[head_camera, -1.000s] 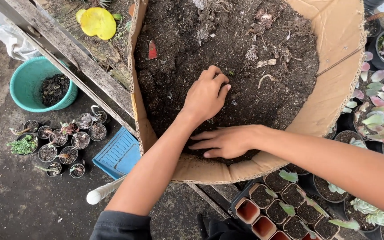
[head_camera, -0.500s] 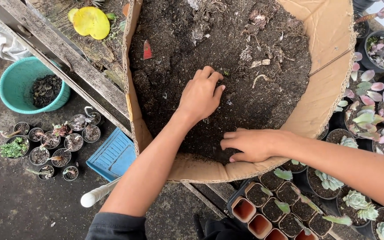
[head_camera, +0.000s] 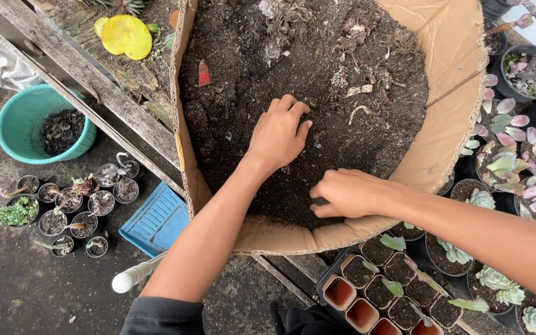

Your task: The person places succulent leaves into small square pots filled with soil. They then scoop soil from a large cardboard box and add it to the pots, pressing it down around the leaves with their hands.

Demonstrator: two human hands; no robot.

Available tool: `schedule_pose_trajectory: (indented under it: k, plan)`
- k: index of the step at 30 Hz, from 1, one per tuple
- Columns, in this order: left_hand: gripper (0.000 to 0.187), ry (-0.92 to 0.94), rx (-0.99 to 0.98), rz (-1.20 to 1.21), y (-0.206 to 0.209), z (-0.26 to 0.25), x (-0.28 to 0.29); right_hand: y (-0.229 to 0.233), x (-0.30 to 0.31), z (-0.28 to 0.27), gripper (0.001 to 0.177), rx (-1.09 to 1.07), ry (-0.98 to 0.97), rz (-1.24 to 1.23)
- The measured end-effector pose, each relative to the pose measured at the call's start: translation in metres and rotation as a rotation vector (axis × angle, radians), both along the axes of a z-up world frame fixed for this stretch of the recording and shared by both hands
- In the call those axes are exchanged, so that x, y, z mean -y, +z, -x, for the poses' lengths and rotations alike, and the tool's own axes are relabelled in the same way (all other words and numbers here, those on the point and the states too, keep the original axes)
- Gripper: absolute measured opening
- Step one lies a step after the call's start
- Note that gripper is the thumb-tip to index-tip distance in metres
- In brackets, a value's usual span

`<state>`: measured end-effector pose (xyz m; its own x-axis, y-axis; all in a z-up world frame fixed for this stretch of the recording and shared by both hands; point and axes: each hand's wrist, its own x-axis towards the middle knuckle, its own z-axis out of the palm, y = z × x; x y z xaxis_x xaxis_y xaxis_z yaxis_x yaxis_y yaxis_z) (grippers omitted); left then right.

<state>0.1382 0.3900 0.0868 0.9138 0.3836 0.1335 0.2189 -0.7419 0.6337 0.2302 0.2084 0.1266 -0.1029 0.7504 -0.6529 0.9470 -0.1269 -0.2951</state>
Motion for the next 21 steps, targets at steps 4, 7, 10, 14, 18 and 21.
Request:
schedule_pose_trajectory:
  k: [4,7,10,14,18,21]
  plan:
    - [0.032,-0.008,0.03,0.059,-0.012,-0.005,-0.002,0.004,-0.006,0.002,0.034,-0.083,-0.234,-0.092]
    - [0.041,-0.019,0.081,0.269,-0.013,-0.006,0.001,0.017,-0.017,-0.001,0.032,-0.238,-0.489,-0.251]
    - [0.059,-0.021,0.213,0.637,0.024,-0.001,0.015,0.046,-0.023,0.009,0.037,-0.553,-0.82,-0.446]
    - [0.084,0.064,0.319,1.045,0.075,0.02,0.041,0.079,-0.013,0.022,0.039,-0.901,-1.041,-0.646]
    - [0.09,0.079,0.206,1.143,0.081,0.037,0.069,0.089,-0.024,0.021,0.037,-1.042,-1.098,-0.748]
    - [0.085,0.119,0.195,1.213,0.072,0.041,0.082,0.09,-0.032,0.027,0.035,-1.152,-1.217,-0.836]
